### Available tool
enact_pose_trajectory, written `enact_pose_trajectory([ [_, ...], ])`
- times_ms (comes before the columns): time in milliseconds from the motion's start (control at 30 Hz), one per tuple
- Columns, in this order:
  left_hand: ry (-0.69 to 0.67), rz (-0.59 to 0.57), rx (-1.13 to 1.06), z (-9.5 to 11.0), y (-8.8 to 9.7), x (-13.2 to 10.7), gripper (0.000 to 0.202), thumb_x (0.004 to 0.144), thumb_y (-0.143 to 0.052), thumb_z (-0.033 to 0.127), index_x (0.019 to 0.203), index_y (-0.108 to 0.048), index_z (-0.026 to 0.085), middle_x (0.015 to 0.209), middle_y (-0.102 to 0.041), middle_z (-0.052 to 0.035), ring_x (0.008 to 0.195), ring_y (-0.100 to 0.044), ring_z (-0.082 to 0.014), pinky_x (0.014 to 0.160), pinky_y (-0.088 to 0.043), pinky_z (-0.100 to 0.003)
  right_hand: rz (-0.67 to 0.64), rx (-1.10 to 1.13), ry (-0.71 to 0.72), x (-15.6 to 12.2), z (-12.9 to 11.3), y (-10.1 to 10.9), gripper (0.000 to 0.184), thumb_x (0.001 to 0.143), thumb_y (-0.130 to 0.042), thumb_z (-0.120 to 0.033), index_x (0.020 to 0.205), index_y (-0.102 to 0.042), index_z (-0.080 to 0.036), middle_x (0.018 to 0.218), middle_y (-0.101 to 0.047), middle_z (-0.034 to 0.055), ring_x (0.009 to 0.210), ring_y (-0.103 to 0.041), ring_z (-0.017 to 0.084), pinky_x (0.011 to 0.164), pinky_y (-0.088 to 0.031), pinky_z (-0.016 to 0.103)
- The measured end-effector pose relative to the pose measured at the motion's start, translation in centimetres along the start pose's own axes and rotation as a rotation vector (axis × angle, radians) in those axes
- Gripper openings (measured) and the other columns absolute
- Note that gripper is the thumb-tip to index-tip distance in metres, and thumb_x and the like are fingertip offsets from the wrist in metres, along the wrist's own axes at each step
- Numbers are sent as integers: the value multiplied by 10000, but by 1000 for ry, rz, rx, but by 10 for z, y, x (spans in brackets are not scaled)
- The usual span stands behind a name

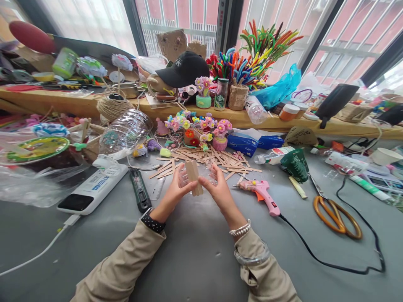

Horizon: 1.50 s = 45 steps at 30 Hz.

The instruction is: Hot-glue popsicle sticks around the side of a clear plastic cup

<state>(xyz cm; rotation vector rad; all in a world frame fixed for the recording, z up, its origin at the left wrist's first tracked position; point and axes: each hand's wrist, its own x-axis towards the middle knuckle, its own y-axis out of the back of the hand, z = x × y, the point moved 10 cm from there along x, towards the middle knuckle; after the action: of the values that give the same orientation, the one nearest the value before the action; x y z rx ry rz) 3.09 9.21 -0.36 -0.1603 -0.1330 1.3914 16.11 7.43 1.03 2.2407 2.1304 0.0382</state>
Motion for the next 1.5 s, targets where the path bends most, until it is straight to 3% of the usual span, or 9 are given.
enact_pose_trajectory([
  [267,6,19,53,3,-1,-2,1051,506,-754,367,1313,-109,171,1320,-295,-213,1202,-352,-298,958,-326,-417,1,-39,31,0,-3,-2,752,669,-568,-518,1288,-272,-212,1372,-305,118,1250,-304,215,1018,-258,392],
  [533,-8,54,6,9,3,-4,1049,543,-720,386,1318,-47,169,1305,-320,-214,1144,-425,-294,933,-355,-409,-184,-176,91,-3,-10,-11,929,605,-657,-460,1353,-145,-253,1423,-188,73,1282,-233,223,999,-298,390],
  [967,-7,84,7,6,6,-3,1025,541,-734,366,1310,-78,190,1299,-329,-196,1162,-408,-293,931,-360,-406,-170,-255,116,-3,-8,-13,998,585,-658,-484,1365,-83,-242,1433,-143,95,1286,-223,235,986,-319,415],
  [1233,-62,202,-109,12,17,-3,964,559,-722,371,1285,-130,146,1305,-340,-208,1196,-373,-268,979,-308,-381,-54,-421,376,-12,-26,-22,745,736,-510,-488,1354,-142,-295,1444,-123,29,1315,-122,226,1016,-261,451],
  [1500,-93,138,-201,13,11,-2,930,591,-708,342,1297,-122,191,1333,-322,-179,1208,-369,-252,983,-307,-359,-70,-95,115,-3,1,-19,854,712,-520,-520,1370,-56,-236,1445,-101,72,1298,-188,242,997,-302,412],
])
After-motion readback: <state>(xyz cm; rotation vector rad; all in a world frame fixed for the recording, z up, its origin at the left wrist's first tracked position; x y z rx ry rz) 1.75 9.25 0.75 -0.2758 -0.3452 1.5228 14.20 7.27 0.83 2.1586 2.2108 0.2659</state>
